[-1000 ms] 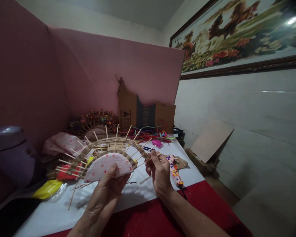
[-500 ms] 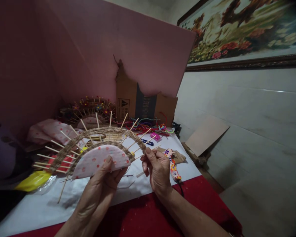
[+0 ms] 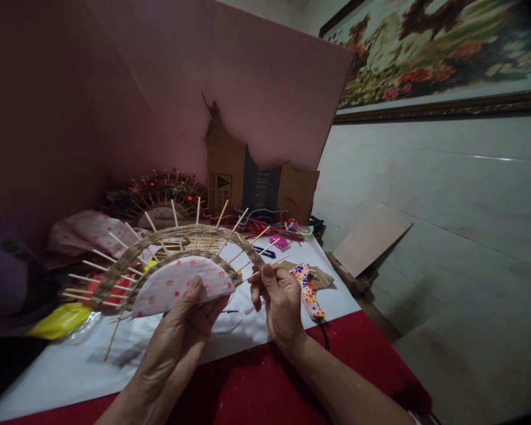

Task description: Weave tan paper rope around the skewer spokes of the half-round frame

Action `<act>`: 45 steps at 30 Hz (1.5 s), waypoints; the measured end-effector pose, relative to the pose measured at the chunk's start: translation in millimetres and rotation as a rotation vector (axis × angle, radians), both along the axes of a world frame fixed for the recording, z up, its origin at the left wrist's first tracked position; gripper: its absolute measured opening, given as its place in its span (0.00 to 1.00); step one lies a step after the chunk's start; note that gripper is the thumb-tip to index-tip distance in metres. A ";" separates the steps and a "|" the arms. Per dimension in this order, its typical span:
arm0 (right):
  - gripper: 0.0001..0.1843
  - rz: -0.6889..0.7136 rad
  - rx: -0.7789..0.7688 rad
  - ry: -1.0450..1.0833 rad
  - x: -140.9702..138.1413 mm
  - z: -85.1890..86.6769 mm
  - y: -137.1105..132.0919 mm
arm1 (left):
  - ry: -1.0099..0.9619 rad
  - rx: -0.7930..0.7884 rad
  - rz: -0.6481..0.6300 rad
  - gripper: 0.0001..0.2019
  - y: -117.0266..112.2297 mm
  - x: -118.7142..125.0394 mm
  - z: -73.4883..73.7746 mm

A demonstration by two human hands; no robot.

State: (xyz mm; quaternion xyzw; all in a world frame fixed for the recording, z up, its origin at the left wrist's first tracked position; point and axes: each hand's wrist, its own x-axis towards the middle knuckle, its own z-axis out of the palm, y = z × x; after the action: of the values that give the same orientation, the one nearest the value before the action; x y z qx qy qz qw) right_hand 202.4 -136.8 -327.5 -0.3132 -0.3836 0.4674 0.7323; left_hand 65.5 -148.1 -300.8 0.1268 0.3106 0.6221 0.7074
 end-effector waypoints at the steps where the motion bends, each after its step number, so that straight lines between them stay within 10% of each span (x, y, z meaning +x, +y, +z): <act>1: 0.15 0.005 0.019 -0.013 -0.7 -0.4 -0.4 | 0.001 -0.012 0.003 0.10 0.3 0.4 0.0; 45: 0.17 0.049 -0.108 0.001 -5.1 -0.6 -1.3 | 0.006 -0.018 0.042 0.07 -2.0 3.1 1.3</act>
State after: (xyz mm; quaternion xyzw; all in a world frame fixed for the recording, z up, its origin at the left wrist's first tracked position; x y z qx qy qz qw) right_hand 197.3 -138.0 -328.1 -0.3425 -0.3651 0.5054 0.7028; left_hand 68.6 -150.1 -299.6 0.1159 0.3207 0.6335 0.6945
